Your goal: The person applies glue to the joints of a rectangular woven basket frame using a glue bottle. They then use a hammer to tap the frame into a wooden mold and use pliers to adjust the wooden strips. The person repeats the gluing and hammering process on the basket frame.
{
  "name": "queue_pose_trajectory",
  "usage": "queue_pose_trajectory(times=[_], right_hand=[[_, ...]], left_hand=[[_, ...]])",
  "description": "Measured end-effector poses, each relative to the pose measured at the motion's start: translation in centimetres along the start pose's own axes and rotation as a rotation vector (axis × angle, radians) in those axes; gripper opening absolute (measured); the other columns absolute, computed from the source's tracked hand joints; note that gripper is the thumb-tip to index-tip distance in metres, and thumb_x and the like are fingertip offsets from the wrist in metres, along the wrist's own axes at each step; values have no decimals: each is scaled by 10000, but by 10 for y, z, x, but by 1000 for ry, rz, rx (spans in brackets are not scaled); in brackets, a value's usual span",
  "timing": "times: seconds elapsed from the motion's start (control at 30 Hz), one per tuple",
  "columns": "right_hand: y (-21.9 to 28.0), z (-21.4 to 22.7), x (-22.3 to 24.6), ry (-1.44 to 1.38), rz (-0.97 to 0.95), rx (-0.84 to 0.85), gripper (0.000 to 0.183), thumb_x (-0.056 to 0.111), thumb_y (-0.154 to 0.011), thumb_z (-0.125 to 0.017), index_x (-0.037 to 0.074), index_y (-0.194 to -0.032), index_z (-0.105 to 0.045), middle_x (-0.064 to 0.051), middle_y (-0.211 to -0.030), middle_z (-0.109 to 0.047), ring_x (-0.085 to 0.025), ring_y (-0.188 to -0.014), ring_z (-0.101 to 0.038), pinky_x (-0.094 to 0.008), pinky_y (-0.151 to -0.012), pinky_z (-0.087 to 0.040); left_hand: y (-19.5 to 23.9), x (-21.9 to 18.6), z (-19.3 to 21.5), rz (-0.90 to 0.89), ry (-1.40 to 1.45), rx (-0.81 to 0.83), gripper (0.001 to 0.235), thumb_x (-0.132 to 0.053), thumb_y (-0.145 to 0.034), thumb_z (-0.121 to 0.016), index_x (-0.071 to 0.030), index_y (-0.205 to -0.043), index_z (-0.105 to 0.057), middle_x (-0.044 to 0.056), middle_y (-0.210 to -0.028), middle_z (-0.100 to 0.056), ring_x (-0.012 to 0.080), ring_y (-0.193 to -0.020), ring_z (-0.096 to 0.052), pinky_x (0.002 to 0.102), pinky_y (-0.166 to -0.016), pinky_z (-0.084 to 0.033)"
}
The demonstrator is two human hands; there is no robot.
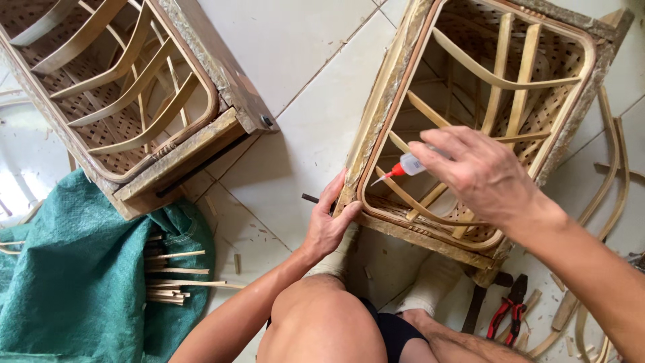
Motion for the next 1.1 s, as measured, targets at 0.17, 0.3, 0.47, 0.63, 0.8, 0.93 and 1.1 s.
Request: queue_pose_trajectory(times=[0.17, 0.3, 0.47, 0.63, 0.8, 0.93, 1.1], right_hand=[[-20, 7, 4, -61, 53, -4, 377, 14, -900, -628, 64, -1270, -680, -132, -1214, -683, -291, -1129, -673, -373, -1003, -569], [-31, 10, 8, -42, 82, -12, 355, 29, -908, -632, 56, -1257, -696, -116, -1220, -688, -280, -1147, -671, -358, -1016, -566], [-39, 6, 14, 58, 157, 3, 319, 62, -913, -645, 44, -1224, -713, -103, -1168, -706, -258, -1128, -670, -350, -1036, -563], [-42, 0, 19, 153, 259, 53, 304, 105, -864, -674, 20, -1151, -727, -85, -1055, -736, -245, -1048, -697, -362, -1011, -567], [-55, -1, -4, 232, 296, 15, 236, 90, -949, -682, 56, -1181, -712, -110, -1156, -733, -238, -1106, -701, -342, -1036, -567], [-58, 8, -42, 231, 223, 7, 321, 55, -932, -674, 133, -1240, -711, -98, -1236, -718, -232, -1159, -680, -333, -1037, -586], [-62, 5, -51, 211, 201, 20, 341, 44, -934, -653, 148, -1251, -722, -57, -1276, -712, -216, -1183, -675, -304, -1033, -575]], left_hand=[[1, -2, 0, 3, -14, -28, 671, -233, -960, -737, -49, -1544, -462, 158, -1629, -431, 275, -1528, -377, 395, -1251, -306], [0, -6, 1, -4, -43, -41, 681, -244, -949, -747, -46, -1538, -468, 165, -1620, -442, 283, -1522, -386, 397, -1248, -311], [1, -8, 1, -5, -42, -36, 677, -250, -959, -740, -41, -1541, -463, 170, -1623, -440, 288, -1522, -387, 401, -1251, -309], [0, -9, 0, -16, -51, -39, 678, -248, -957, -741, -35, -1537, -463, 172, -1615, -447, 291, -1517, -394, 401, -1250, -309], [0, -9, 1, -28, -63, -47, 674, -241, -951, -742, -37, -1535, -473, 176, -1609, -462, 297, -1512, -410, 401, -1244, -313], [0, -8, 1, -26, -64, -45, 682, -235, -940, -748, -38, -1532, -473, 179, -1605, -461, 303, -1507, -408, 406, -1235, -322], [0, -12, 2, -50, -46, -48, 687, -225, -939, -750, -35, -1535, -466, 181, -1611, -448, 309, -1508, -405, 411, -1238, -319]])
Point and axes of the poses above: each hand's wrist, its own y-axis away from the middle knuckle, its own z-axis out of the back of the hand, x = y × z, the point moved 9 cm from there along -y, towards the middle knuckle
